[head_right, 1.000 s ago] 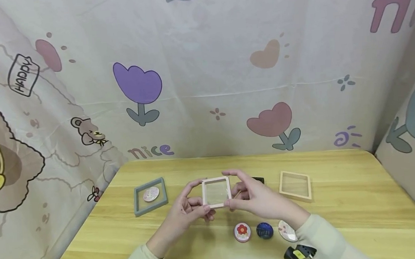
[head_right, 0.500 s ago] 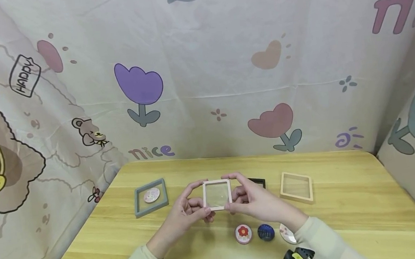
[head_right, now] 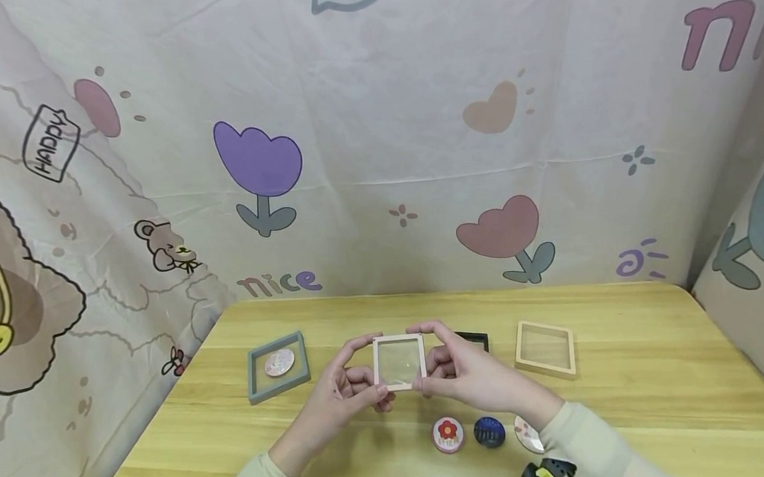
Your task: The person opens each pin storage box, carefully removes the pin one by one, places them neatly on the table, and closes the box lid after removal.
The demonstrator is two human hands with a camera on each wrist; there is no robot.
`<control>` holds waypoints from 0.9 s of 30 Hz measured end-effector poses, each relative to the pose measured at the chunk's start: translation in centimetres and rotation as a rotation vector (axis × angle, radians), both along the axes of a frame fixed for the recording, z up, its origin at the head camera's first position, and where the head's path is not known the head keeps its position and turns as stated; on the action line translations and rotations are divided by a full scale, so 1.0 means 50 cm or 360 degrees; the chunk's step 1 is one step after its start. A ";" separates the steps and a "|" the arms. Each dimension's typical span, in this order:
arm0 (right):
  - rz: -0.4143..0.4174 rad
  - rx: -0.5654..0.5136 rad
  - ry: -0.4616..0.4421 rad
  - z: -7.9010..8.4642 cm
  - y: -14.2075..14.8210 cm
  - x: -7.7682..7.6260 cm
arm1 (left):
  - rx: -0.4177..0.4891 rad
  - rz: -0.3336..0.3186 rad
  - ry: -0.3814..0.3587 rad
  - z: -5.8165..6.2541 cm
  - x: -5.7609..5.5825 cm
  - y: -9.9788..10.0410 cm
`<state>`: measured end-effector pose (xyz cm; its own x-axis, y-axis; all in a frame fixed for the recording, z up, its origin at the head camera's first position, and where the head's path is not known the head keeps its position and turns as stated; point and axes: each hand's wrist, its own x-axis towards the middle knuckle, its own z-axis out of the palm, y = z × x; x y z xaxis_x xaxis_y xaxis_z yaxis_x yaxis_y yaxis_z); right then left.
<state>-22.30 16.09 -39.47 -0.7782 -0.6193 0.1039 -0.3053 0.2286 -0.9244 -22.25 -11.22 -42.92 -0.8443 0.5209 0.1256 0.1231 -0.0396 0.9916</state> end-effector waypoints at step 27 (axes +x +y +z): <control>-0.0319 0.0789 0.0793 0.006 -0.048 -0.077 | -0.0258 0.0148 -0.0067 -0.013 -0.010 -0.019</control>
